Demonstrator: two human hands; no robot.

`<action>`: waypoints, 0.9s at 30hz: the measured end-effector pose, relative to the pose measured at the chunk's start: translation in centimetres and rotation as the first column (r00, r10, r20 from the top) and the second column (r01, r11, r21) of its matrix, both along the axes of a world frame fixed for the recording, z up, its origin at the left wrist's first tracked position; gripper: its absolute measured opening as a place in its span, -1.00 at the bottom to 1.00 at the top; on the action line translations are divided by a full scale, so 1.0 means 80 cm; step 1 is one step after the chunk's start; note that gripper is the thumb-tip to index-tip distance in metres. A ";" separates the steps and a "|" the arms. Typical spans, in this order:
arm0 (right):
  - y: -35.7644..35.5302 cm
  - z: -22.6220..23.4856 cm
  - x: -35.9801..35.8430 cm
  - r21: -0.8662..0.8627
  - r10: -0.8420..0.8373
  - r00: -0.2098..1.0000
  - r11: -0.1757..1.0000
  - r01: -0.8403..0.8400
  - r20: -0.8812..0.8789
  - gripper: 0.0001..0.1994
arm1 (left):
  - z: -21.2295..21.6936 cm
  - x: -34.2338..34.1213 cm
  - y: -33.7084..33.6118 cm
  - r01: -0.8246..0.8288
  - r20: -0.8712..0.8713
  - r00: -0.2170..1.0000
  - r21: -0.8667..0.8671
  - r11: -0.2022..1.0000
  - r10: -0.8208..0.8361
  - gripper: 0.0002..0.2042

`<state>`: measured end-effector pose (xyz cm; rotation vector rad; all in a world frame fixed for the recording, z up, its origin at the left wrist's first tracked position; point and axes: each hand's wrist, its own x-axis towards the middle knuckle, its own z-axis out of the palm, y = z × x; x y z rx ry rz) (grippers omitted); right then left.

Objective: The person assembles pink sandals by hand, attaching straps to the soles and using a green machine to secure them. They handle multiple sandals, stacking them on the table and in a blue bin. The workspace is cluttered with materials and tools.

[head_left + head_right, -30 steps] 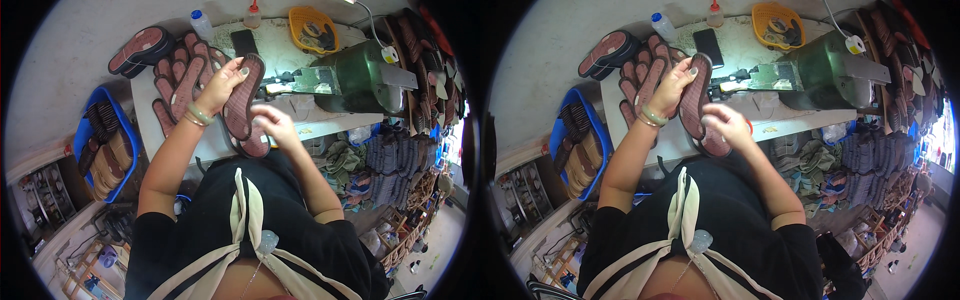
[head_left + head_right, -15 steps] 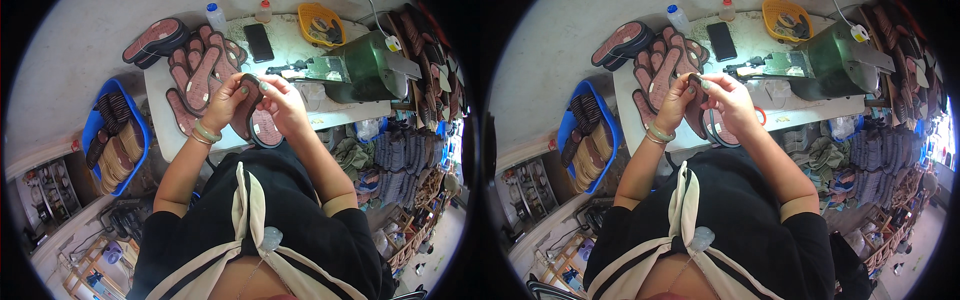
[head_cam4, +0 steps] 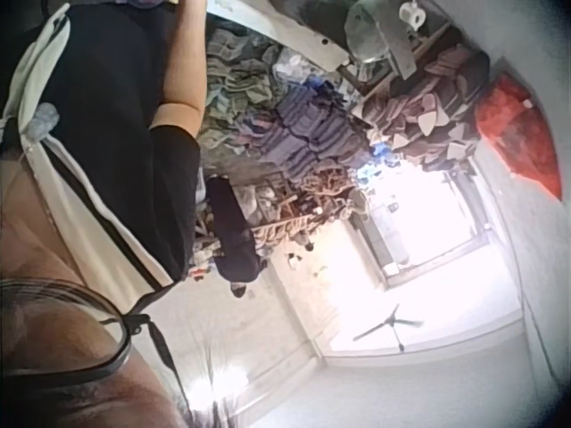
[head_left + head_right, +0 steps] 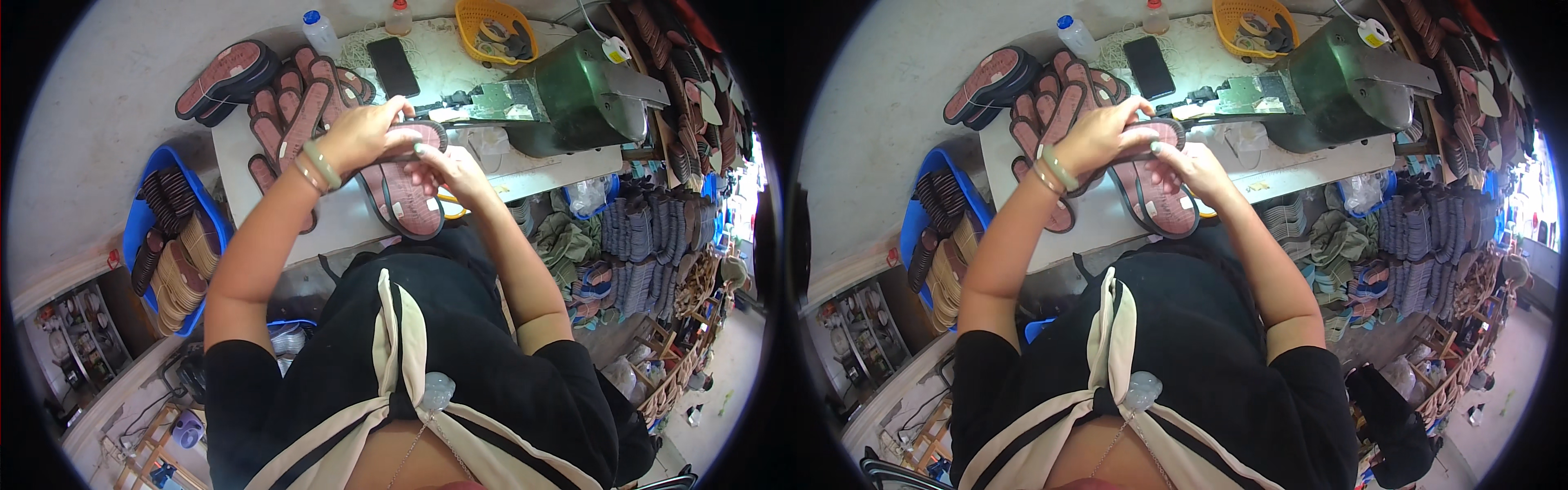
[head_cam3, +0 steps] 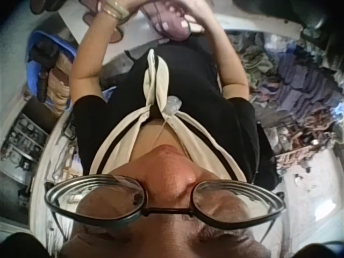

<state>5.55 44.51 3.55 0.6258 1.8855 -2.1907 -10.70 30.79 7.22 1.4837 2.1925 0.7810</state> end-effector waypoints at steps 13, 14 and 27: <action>0.005 -0.027 -0.034 -0.464 -0.394 0.913 0.792 0.396 0.107 -0.61 | 0.007 -0.048 0.092 0.202 -0.113 0.962 -0.327 0.923 -0.250 -0.54; 0.005 -0.028 -0.035 -0.466 -0.392 0.913 0.791 0.395 0.109 -0.61 | 0.007 -0.049 0.092 0.206 -0.103 0.962 -0.328 0.922 -0.252 -0.55; 0.022 -0.019 -0.029 -0.264 -0.316 0.940 0.902 0.340 0.132 -0.58 | -0.001 -0.021 0.076 -0.031 -0.006 1.000 -0.295 0.955 0.030 -0.56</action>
